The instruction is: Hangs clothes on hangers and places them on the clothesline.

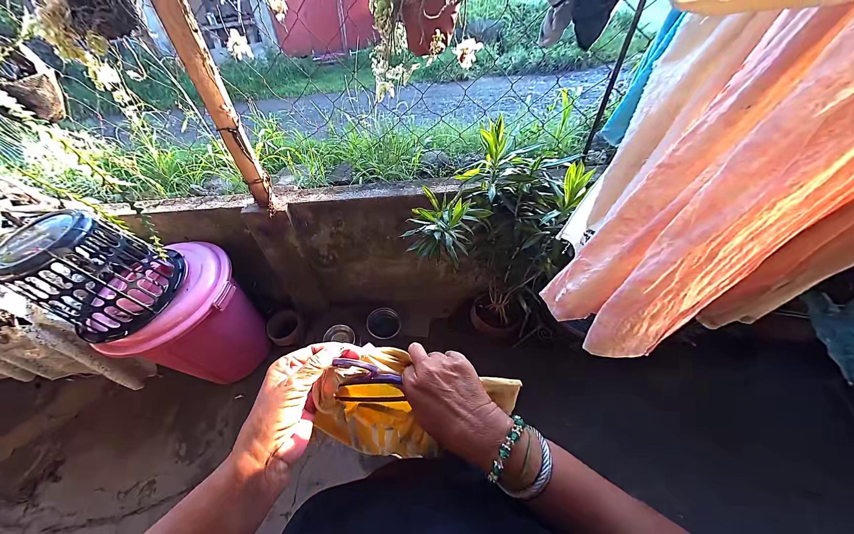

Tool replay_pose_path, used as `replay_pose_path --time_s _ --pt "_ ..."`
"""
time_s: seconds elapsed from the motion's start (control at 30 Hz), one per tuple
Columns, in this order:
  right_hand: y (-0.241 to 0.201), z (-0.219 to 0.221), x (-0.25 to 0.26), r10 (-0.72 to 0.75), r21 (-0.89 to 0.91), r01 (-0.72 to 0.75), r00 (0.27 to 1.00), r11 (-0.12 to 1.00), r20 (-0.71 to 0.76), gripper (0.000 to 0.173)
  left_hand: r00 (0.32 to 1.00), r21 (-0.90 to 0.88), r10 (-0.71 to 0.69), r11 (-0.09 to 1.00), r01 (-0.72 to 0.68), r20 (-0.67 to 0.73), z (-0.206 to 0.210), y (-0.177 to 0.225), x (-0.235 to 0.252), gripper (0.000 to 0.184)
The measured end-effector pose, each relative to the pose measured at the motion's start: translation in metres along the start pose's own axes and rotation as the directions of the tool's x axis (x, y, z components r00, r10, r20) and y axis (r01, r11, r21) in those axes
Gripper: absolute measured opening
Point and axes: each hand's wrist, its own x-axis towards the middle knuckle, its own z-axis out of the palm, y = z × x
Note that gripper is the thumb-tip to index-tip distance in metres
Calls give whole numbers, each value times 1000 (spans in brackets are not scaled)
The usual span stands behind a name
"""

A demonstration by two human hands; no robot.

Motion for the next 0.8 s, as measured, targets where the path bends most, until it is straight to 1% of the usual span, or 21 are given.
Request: replay_pose_path --time_s 0.07,0.13,0.23,0.27,0.3,0.33,0.4,0.43,0.47,0.5,0.53,0.57,0.6,0.63,0.67,0.7,0.73,0.77,0.8 --pt "0 0 -1 8 18 -9 1000 1000 18 18 998 -32 -2 999 4 63 -4 0 4 22" --pt "1 5 -2 -13 10 14 999 1000 -47 22 996 21 -6 1000 4 91 -8 1 8 18" --pt "5 15 -4 -80 -12 79 978 997 -191 51 996 126 6 992 -16 85 -11 6 13 15" --pt "7 19 -4 -102 -23 99 958 995 -270 54 995 153 32 987 -45 91 -11 7 15 15" --pt "9 24 -3 -122 -42 114 932 993 -340 50 990 188 86 976 -106 114 -12 8 16 14" --pt "10 26 -1 -128 -56 115 918 992 -374 48 972 238 175 948 -209 158 -12 7 17 11" --pt "12 26 0 -115 -39 109 931 993 -347 45 883 358 378 812 -461 278 -13 2 21 8" --pt "12 26 0 -106 -21 105 945 994 -309 45 823 414 465 713 -566 325 -13 -1 21 7" --pt "12 24 1 -93 5 97 962 995 -255 46 750 485 548 575 -659 370 -12 -6 22 7" --pt "11 20 1 -75 46 84 981 995 -181 48 654 556 625 389 -735 427 -11 -11 22 9" --pt "11 16 2 -59 99 68 995 993 -86 51 535 590 678 182 -787 504 -11 -18 20 12" --pt "12 14 3 -55 146 60 998 988 -41 52 385 570 699 -38 -821 602 -10 -26 19 15" --pt "13 16 3 -61 180 76 995 981 -84 51 218 496 663 -264 -827 716 -11 -33 18 15" --pt "16 24 2 -75 190 119 972 975 -222 47 49 382 573 -479 -790 818 -14 -37 21 15" --pt "18 31 2 -82 185 158 928 970 -364 44 -69 270 488 -590 -761 870 -19 -41 25 16" --pt "21 33 2 -79 175 179 881 968 -466 45 -111 239 485 -602 -762 867 -25 -44 32 16" --pt "24 32 1 -74 159 185 844 970 -532 49 -77 296 557 -547 -783 827 -33 -47 40 15" --pt "27 27 -1 -75 136 186 813 973 -578 53 19 396 649 -441 -806 760 -40 -48 48 18" --pt "30 22 -2 -84 113 192 787 975 -612 54 130 494 706 -339 -801 697 -46 -45 54 35"
